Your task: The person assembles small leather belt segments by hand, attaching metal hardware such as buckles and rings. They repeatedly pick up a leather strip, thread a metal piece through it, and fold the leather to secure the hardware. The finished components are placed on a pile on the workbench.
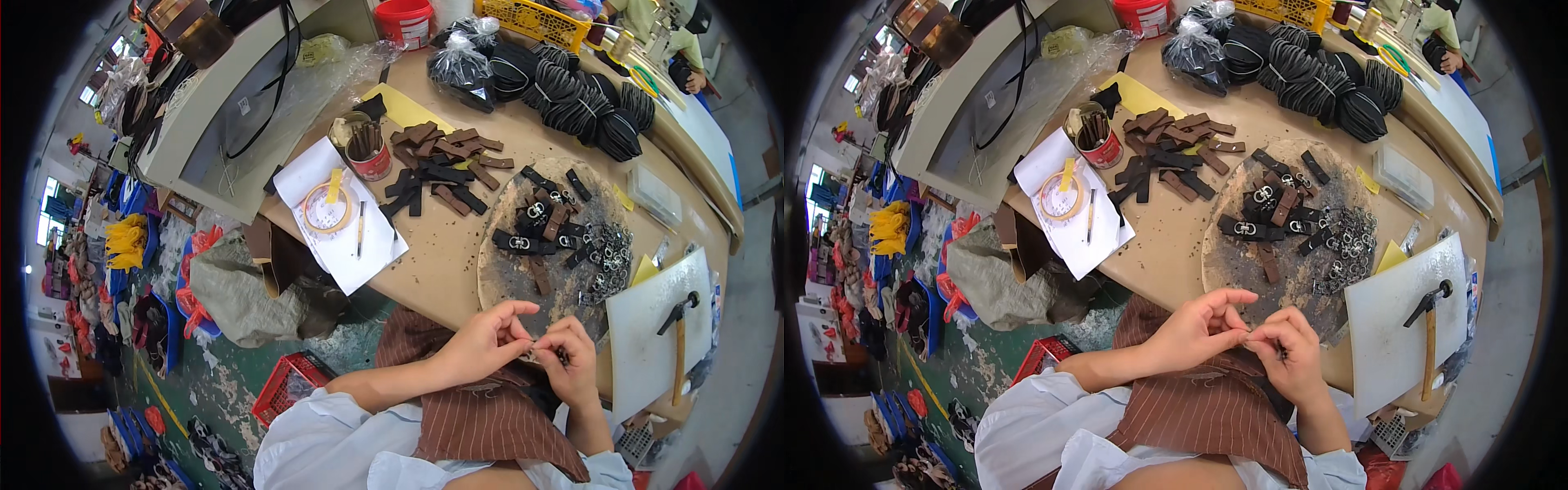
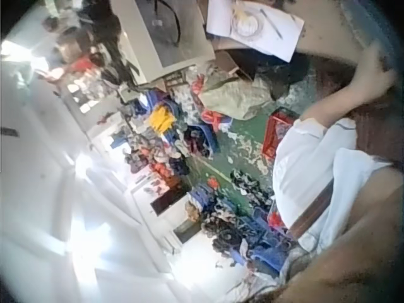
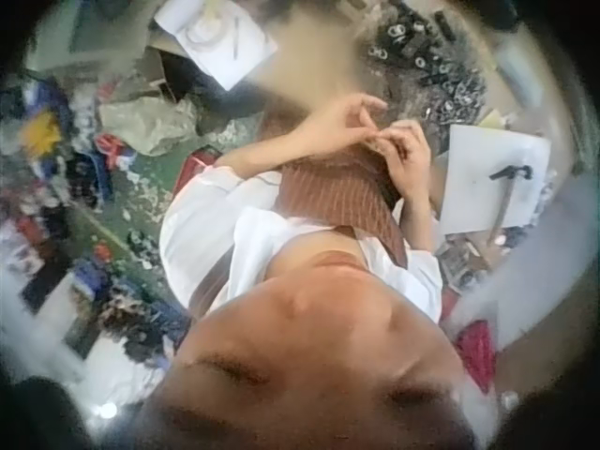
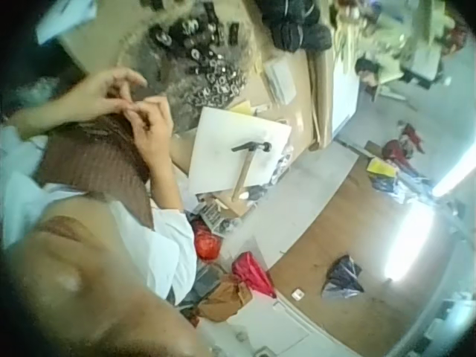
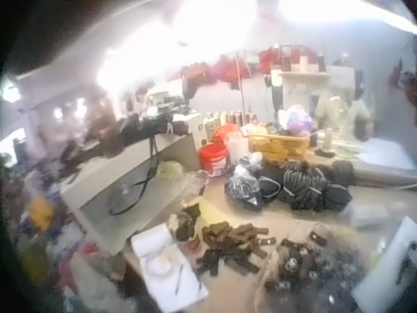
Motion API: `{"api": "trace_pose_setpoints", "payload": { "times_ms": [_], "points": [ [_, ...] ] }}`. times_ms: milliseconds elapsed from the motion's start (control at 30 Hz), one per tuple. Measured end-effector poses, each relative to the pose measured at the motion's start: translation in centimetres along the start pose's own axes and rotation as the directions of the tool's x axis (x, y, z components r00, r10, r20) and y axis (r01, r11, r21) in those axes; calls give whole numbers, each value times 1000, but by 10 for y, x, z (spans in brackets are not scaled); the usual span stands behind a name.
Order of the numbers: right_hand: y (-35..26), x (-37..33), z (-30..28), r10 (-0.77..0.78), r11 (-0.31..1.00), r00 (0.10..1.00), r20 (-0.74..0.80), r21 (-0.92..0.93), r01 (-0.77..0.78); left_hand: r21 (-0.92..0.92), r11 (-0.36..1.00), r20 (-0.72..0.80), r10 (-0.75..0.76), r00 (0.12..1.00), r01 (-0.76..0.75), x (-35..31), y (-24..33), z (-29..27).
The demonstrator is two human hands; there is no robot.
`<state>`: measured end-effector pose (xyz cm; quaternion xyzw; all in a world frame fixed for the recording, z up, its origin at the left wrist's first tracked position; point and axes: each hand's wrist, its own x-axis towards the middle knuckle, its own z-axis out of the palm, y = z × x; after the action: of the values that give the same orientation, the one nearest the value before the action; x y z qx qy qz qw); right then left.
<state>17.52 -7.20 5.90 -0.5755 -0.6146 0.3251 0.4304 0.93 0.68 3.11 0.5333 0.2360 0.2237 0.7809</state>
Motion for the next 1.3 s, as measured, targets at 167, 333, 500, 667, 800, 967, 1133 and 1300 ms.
{"api": "trace_pose_setpoints", "payload": {
  "times_ms": [167, 333, 500, 667, 800, 967, 1133, 1300],
  "points": [
    [18, 2, -1, -88, 977, 992, -86, 189, 102, -414, 832, 297, -260, 919, 369, 20, -2, -9],
    [14, -7, -2, 179, 852, 952, -246, 523, -25, 870, 482, -120, 421, 899, -109, 65, 39, -67],
    [36, -13, -7, 49, 851, 959, -278, 515, 105, 992, -74, -37, 617, 786, 104, 101, 30, -158],
    [37, -19, -5, 303, 791, 935, -187, 596, -137, 974, 177, -216, 537, 815, 142, 70, 8, -123],
    [20, -6, -16, 240, 854, 960, -147, 503, -136, 599, 798, -552, 349, 757, 69, 52, 6, -90],
    [-10, 14, -9, -81, 795, 975, -207, 576, 189, -184, 978, -264, 46, 964, -97, 21, 40, -13],
    [3, 20, -11, -151, 838, 957, -249, 481, 258, -134, 981, -123, 123, 985, -139, 11, 41, 11],
    [4, 15, -14, -127, 848, 965, -230, 479, 226, -41, 992, -112, 115, 987, -120, 8, 39, 15]
  ]
}}
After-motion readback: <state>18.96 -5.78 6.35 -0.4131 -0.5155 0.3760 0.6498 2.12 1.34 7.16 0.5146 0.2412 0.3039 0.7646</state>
